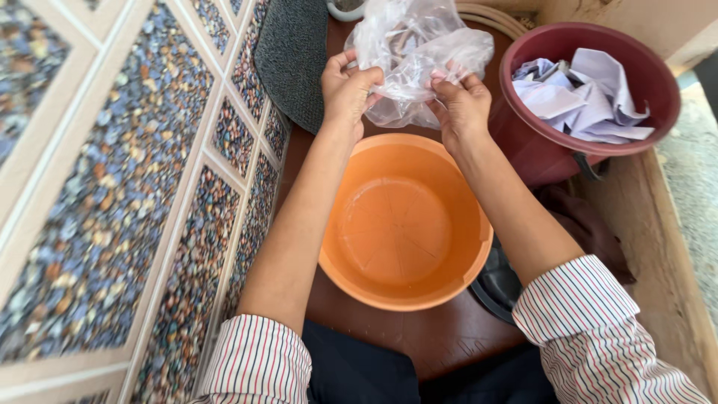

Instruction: The person sits on a tiled floor and removes a cloth and a plastic bag from an orange basin. They place the cloth on the floor, then line the basin with the plastic bag and press it into place. The person then places the cloth back into the basin and folds the bag edges over the rim.

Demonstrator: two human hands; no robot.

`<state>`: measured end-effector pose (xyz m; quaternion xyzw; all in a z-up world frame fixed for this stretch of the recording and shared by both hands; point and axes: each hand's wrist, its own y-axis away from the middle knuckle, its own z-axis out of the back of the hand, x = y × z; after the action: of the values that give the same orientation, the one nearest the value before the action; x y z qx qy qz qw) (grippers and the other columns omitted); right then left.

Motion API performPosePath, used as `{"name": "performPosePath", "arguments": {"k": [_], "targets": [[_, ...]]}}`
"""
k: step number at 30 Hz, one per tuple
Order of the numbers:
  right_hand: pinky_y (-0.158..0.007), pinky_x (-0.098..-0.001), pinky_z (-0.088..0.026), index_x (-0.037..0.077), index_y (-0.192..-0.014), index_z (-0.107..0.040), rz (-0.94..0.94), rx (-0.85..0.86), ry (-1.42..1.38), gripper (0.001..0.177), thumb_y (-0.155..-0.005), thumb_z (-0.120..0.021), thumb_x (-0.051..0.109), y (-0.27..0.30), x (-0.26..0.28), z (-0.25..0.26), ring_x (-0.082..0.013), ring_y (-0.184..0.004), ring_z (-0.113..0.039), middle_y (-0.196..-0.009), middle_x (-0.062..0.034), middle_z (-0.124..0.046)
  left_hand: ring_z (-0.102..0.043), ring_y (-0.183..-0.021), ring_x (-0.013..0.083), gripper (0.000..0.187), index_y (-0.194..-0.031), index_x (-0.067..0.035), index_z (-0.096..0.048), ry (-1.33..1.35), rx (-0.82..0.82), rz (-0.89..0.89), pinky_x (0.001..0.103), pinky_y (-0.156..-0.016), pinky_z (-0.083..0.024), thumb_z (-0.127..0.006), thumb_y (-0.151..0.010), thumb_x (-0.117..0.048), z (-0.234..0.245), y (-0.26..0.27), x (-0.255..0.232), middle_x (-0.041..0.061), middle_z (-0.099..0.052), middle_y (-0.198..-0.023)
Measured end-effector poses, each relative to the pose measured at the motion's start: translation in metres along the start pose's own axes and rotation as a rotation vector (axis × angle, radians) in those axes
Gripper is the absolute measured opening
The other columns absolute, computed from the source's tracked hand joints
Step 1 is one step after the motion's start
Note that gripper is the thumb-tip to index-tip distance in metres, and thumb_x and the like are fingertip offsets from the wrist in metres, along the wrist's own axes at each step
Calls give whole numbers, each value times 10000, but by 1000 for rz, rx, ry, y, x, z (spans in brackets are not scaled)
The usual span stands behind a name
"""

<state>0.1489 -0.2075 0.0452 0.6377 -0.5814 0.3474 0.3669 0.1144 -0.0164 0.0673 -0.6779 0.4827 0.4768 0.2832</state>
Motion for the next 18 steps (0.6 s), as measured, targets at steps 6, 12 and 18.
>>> {"name": "performPosePath", "arguments": {"k": [6, 12, 18], "targets": [[-804, -372, -572, 52, -1222, -595, 94, 50, -22, 358, -892, -682, -55, 82, 36, 4, -189, -932, -727, -1049, -68, -735, -674, -891, 176, 675, -1308, -55, -488, 103, -4, -8, 394, -761, -568, -726, -679, 3, -10, 78, -22, 82, -670, -1045], [-806, -379, -591, 67, -1227, -608, 70, 44, -20, 380, -869, -673, -46, 144, 27, 13, -187, -921, -727, -1052, -66, -740, -661, -795, 177, 633, -1288, -40, -497, 89, -205, 11, 316, -545, -520, -707, -691, -37, -6, 139, -10, 113, -685, -1071], [-874, -398, -593, 48, -1196, -628, -9, 108, -49, 336, -876, -653, -50, 203, 6, 17, -193, -971, -713, -1064, -69, -735, -595, -680, 146, 477, -1222, -2, -547, 80, -357, 1, 280, -461, -448, -664, -767, -87, 27, 182, 9, 118, -683, -995]]}}
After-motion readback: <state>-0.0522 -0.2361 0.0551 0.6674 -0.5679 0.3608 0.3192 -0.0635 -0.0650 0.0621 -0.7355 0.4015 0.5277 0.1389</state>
